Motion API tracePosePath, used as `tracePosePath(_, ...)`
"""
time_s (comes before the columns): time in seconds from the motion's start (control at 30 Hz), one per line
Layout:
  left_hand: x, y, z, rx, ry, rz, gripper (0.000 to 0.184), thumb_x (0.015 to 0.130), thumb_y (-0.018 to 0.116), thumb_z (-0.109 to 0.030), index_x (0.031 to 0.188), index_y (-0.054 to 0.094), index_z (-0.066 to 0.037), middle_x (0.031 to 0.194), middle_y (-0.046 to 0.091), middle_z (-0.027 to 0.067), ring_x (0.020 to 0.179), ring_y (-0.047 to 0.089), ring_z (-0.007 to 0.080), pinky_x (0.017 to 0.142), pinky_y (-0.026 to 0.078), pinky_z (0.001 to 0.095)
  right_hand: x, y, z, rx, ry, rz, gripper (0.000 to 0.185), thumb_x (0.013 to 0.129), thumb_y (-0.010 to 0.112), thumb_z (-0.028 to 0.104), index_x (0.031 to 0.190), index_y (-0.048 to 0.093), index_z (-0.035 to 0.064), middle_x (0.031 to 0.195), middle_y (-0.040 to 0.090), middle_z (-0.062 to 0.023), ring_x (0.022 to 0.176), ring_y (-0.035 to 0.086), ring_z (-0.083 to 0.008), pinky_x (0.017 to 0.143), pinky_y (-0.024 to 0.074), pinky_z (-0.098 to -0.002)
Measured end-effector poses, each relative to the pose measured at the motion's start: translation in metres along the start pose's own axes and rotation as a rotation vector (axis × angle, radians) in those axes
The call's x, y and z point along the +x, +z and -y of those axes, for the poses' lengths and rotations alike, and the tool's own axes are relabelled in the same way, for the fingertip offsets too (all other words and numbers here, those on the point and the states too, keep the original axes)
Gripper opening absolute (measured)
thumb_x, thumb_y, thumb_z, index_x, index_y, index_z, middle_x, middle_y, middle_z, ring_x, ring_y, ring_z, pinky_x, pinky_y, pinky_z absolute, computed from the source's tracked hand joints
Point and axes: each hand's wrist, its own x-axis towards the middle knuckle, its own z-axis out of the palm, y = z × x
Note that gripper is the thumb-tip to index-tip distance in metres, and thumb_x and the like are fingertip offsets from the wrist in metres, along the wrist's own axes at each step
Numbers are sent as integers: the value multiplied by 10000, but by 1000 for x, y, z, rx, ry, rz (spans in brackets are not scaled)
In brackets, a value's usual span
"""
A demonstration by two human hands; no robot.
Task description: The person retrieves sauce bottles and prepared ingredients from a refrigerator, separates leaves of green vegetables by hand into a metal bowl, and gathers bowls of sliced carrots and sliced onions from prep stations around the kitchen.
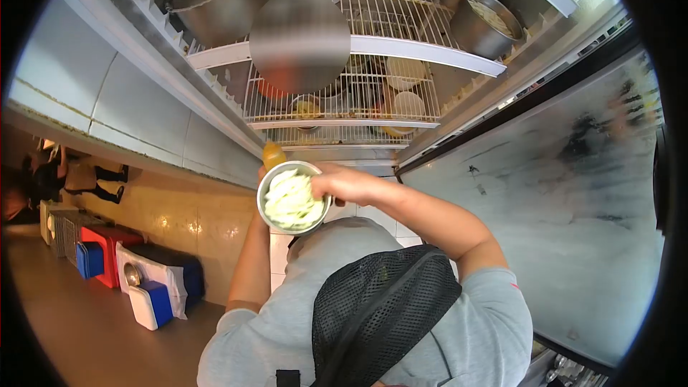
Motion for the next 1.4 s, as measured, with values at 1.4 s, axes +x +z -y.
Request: tracePosePath(1.4, 61, -61, -51, -91, -104, 1104, 771, 765, 960, -258, 1388, 598, 16, 1223, 695, 82, 1121, 645, 201, 1020, 510, 359, -52, 25, 229, -1127, -908, -1412, 382, 904, 862, 306, 1060, 681, 8, 1171, 687, -290, 975, 697, -447, 804, 575, -502)
